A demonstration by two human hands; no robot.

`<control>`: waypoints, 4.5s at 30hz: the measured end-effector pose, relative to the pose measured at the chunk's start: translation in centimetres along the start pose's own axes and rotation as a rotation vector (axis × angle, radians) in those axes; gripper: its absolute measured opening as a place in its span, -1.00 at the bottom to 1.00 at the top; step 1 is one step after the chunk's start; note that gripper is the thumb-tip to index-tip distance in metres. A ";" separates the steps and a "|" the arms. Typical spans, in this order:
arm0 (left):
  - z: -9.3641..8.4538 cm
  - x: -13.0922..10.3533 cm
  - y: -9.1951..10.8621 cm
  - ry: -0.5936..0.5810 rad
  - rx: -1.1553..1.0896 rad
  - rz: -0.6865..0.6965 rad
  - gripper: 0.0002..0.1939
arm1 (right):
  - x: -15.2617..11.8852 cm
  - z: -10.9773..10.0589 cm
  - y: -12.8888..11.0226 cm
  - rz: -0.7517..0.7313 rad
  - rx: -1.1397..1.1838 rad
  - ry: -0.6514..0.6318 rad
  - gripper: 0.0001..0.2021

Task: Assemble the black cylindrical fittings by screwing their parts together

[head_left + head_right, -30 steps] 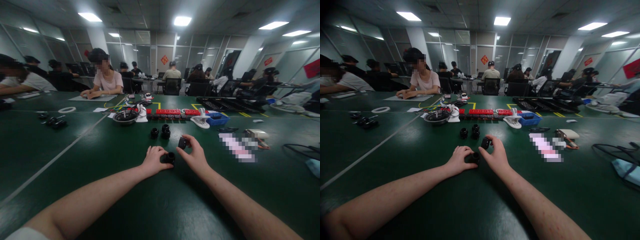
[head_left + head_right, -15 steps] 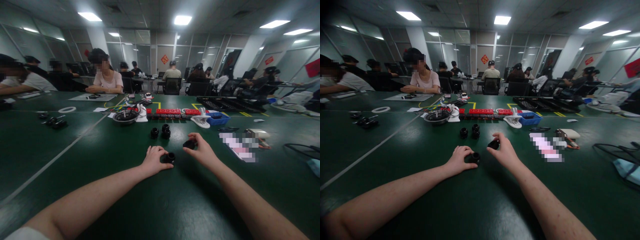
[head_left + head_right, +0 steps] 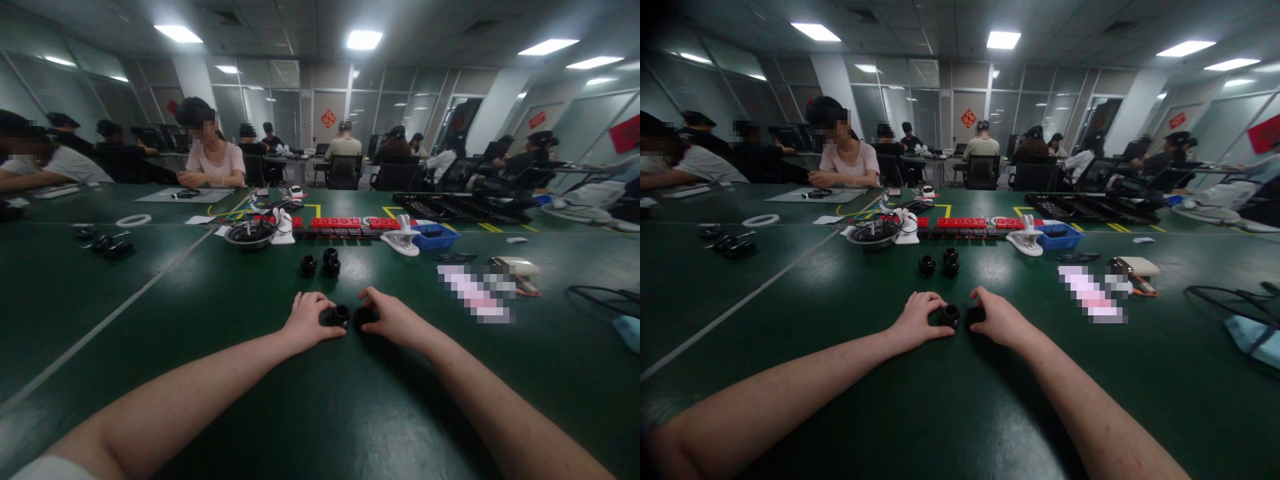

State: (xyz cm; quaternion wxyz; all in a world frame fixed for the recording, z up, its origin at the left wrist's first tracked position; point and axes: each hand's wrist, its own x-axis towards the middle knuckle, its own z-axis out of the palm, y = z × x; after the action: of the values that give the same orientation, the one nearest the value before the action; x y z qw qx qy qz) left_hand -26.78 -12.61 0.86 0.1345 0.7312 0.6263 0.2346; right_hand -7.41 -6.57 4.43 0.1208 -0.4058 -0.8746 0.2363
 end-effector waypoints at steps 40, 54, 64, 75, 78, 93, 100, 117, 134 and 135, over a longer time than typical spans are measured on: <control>-5.2 -2.2 -7.6 0.114 0.294 -0.452 -0.34 | -0.1 -0.4 0.0 0.008 -0.081 -0.094 -0.44; -9.6 -5.2 -15.9 0.213 0.392 -0.776 -0.26 | -0.1 -0.4 0.1 0.011 -0.071 -0.096 -0.43; -11.5 -7.3 -17.1 0.286 0.383 -0.922 -0.24 | 0.1 -0.3 0.3 0.002 -0.065 -0.103 -0.42; -11.6 -7.3 -17.4 0.325 0.383 -0.964 -0.23 | 0.0 -0.3 -0.1 -0.002 -0.073 -0.107 -0.44; -11.5 -7.2 -17.5 0.339 0.390 -0.979 -0.23 | 0.0 -0.3 -0.1 -0.004 -0.070 -0.104 -0.45; -13.3 -8.1 -19.2 0.385 0.397 -1.090 -0.19 | 0.2 -0.1 0.2 -0.007 -0.071 -0.110 -0.44; -13.4 -8.0 -19.9 0.409 0.414 -1.084 -0.17 | 0.2 -0.1 0.1 -0.019 -0.084 -0.108 -0.44; -14.3 -7.7 -21.6 0.383 0.345 -1.173 -0.19 | 0.1 -0.1 0.1 -0.007 -0.086 -0.115 -0.45; -12.3 -7.5 -17.3 0.841 0.559 -0.744 -0.27 | 0.0 -0.2 0.1 -0.026 -0.110 -0.117 -0.45; -11.8 -7.1 -16.4 0.852 0.586 -0.640 -0.29 | 0.0 -0.1 0.1 -0.029 -0.113 -0.119 -0.44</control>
State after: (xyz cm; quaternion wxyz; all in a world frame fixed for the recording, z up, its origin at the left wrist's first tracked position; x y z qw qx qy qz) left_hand -47.57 -17.81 1.67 -0.2709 0.3549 0.8523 0.2725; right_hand -7.30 -6.46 4.49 0.0491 -0.3844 -0.8980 0.2084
